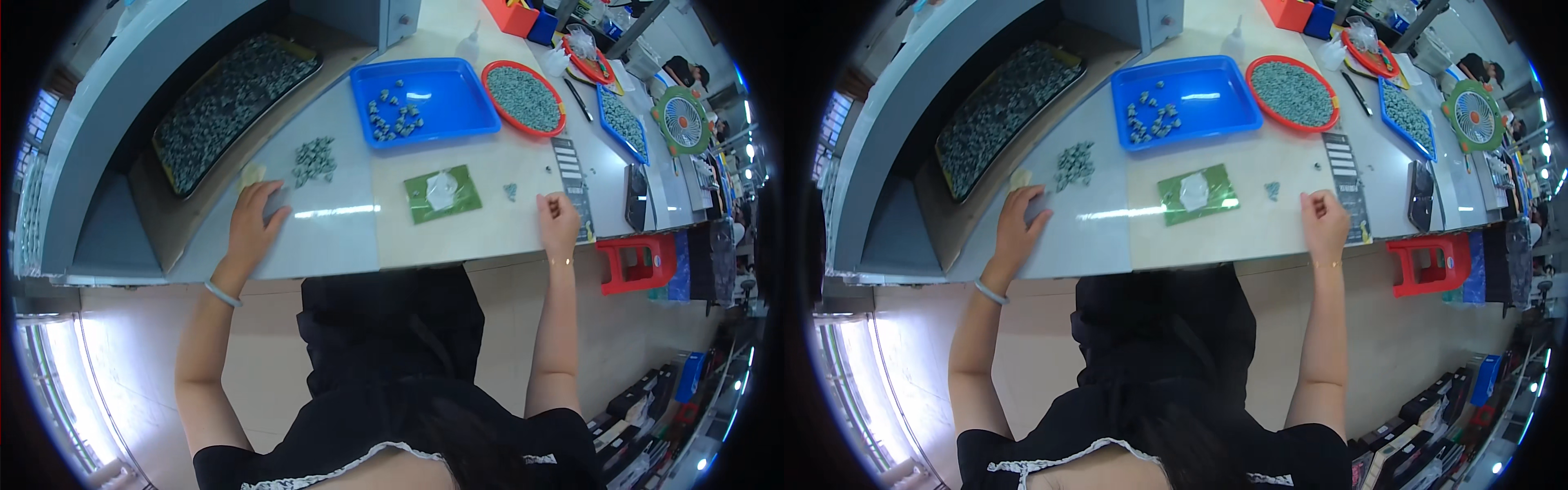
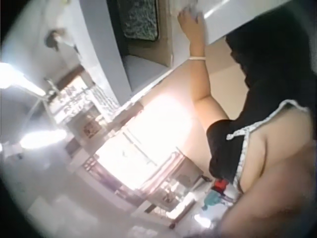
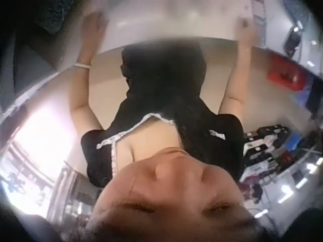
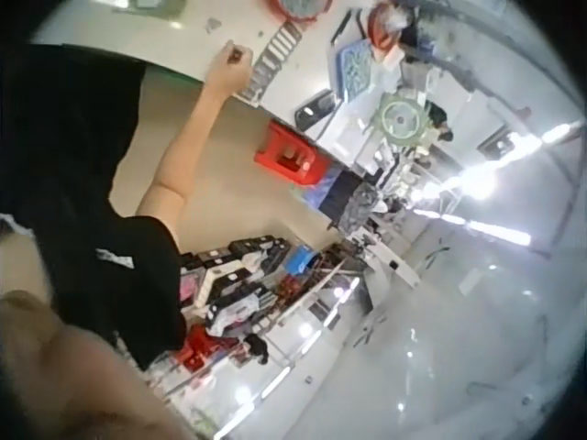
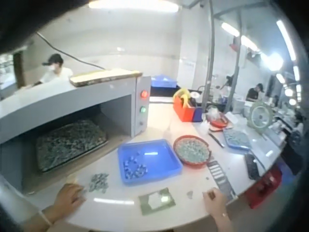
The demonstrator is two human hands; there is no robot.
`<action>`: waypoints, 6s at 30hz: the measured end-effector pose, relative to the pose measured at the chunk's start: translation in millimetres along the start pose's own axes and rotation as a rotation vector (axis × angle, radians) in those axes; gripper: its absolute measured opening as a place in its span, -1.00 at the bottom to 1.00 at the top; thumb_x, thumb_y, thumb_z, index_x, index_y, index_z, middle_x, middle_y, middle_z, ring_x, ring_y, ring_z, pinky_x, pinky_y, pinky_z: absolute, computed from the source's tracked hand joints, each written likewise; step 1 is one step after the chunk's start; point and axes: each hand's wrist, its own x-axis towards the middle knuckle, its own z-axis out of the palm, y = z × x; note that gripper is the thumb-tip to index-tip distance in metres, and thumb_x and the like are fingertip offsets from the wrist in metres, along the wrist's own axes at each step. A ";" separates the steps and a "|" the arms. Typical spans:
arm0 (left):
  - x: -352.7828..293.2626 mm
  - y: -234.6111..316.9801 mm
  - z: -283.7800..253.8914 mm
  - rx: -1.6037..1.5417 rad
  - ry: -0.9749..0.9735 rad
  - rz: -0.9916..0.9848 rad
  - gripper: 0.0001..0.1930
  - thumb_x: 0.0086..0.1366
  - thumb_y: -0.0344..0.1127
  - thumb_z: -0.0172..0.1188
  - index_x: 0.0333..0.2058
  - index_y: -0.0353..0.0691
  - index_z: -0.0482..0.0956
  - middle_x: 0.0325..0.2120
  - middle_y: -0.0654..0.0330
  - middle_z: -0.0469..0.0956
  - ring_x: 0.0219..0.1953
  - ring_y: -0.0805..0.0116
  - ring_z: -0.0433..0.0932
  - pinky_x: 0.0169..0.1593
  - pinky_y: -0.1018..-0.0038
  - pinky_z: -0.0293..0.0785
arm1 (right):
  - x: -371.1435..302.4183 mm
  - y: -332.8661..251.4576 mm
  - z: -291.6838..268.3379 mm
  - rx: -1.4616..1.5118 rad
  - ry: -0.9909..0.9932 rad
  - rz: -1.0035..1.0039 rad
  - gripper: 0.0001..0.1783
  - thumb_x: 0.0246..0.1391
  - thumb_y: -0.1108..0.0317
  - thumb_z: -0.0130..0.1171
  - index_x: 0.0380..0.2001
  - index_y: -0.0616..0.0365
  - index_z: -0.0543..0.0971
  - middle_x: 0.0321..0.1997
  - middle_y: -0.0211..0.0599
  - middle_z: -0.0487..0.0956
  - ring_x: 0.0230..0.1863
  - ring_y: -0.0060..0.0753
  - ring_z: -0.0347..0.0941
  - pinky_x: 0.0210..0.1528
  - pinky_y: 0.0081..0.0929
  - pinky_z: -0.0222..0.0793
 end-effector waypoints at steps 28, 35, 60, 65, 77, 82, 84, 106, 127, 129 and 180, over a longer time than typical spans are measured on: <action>79.4 8.7 71.6 -0.614 0.190 -0.597 -0.86 0.05 -0.54 0.13 -0.36 -0.33 0.46 -0.33 0.18 0.41 -0.41 0.38 0.46 -0.28 0.55 0.41 | 77.6 -23.4 60.0 0.166 -0.370 -0.078 -0.91 -0.15 0.61 0.09 -0.51 0.25 0.41 -0.53 -0.39 0.36 -0.62 -0.63 0.20 -0.58 -0.71 0.14; 81.2 48.5 51.5 -1.357 -0.104 -0.686 -0.87 0.03 -0.63 0.09 -0.38 -0.39 0.46 -0.30 0.12 0.41 -0.33 0.34 0.52 -0.22 0.51 0.48 | 31.6 -77.7 62.7 0.920 -0.461 0.215 -0.90 -0.06 0.59 0.02 -0.41 0.25 0.39 -0.49 -0.32 0.39 -0.56 -0.61 0.26 -0.55 -0.74 0.21; 65.3 76.2 72.5 -1.520 -0.333 -0.543 -0.93 0.13 -0.49 0.10 -0.42 -0.39 0.47 -0.39 0.14 0.46 -0.36 0.44 0.51 -0.28 0.61 0.46 | -25.5 -138.9 100.7 1.068 -0.706 -0.016 -0.87 -0.15 0.58 0.18 -0.45 0.15 0.54 -0.36 -0.41 0.31 -0.43 -0.60 0.23 -0.37 -0.68 0.22; 71.8 82.4 84.5 -1.547 -0.549 -0.728 -0.88 0.20 -0.40 0.04 -0.41 -0.35 0.39 -0.42 0.19 0.44 -0.38 0.43 0.53 -0.31 0.62 0.46 | -6.7 -122.7 101.0 0.847 -0.542 -0.287 -0.87 -0.28 0.53 0.25 -0.53 0.13 0.56 -0.52 -0.41 0.36 -0.53 -0.49 0.25 -0.47 -0.63 0.19; 76.1 83.9 99.1 -1.615 -0.532 -0.691 -0.90 0.18 -0.44 0.05 -0.44 -0.36 0.41 -0.41 0.18 0.41 -0.36 0.41 0.52 -0.28 0.59 0.47 | 1.1 -115.0 103.7 0.646 -0.420 -0.585 -0.86 -0.32 0.48 0.27 -0.56 0.12 0.54 -0.56 -0.41 0.37 -0.55 -0.38 0.25 -0.51 -0.51 0.17; 74.6 82.8 98.7 -1.710 -0.490 -0.826 -0.91 0.15 -0.45 0.08 -0.40 -0.37 0.44 -0.37 0.16 0.46 -0.30 0.36 0.53 -0.22 0.55 0.47 | 14.0 -109.6 101.9 0.490 -0.339 -0.589 -0.85 -0.31 0.56 0.24 -0.55 0.18 0.51 -0.53 -0.33 0.37 -0.50 -0.36 0.27 -0.46 -0.53 0.20; 73.5 81.0 97.5 -1.722 -0.457 -0.874 -0.90 0.14 -0.43 0.10 -0.42 -0.36 0.45 -0.34 0.16 0.44 -0.27 0.34 0.53 -0.20 0.53 0.47 | 28.9 -107.8 102.0 0.394 -0.318 -0.615 -0.84 -0.32 0.57 0.24 -0.55 0.19 0.50 -0.53 -0.32 0.37 -0.49 -0.35 0.28 -0.46 -0.52 0.21; 57.4 68.9 93.6 -1.866 -0.330 -0.978 -0.77 0.09 -0.47 0.15 -0.24 -0.33 0.44 -0.33 0.14 0.50 -0.23 0.35 0.52 -0.15 0.52 0.45 | 49.3 -123.3 103.0 0.056 -0.414 -0.894 -0.81 -0.36 0.59 0.22 -0.55 0.22 0.47 -0.52 -0.32 0.38 -0.46 -0.30 0.29 -0.44 -0.44 0.22; 52.8 69.0 105.8 -1.905 -0.311 -0.927 -0.78 0.06 -0.52 0.17 -0.27 -0.35 0.43 -0.36 0.13 0.51 -0.30 0.42 0.52 -0.15 0.54 0.46 | 1.0 -131.3 115.4 0.502 -0.351 -0.746 -0.81 -0.36 0.52 0.28 -0.53 0.11 0.55 -0.53 -0.42 0.38 -0.51 -0.36 0.28 -0.47 -0.50 0.22; 52.1 68.9 106.7 -1.905 -0.311 -0.924 -0.78 0.06 -0.52 0.17 -0.27 -0.35 0.43 -0.36 0.13 0.51 -0.29 0.42 0.52 -0.15 0.54 0.46 | -0.4 -129.9 116.8 0.499 -0.346 -0.766 -0.80 -0.37 0.51 0.28 -0.53 0.11 0.55 -0.53 -0.42 0.38 -0.51 -0.36 0.28 -0.47 -0.51 0.22; 176.0 5.4 98.2 0.157 -0.081 -0.102 -0.91 -0.04 -0.49 0.11 -0.49 -0.24 0.55 -0.50 0.18 0.50 -0.38 0.21 0.45 -0.25 0.38 0.35 | 77.7 -14.9 51.4 0.173 -0.243 -0.107 -0.91 -0.10 0.55 0.08 -0.44 0.24 0.48 -0.46 -0.40 0.44 -0.48 -0.59 0.26 -0.40 -0.68 0.16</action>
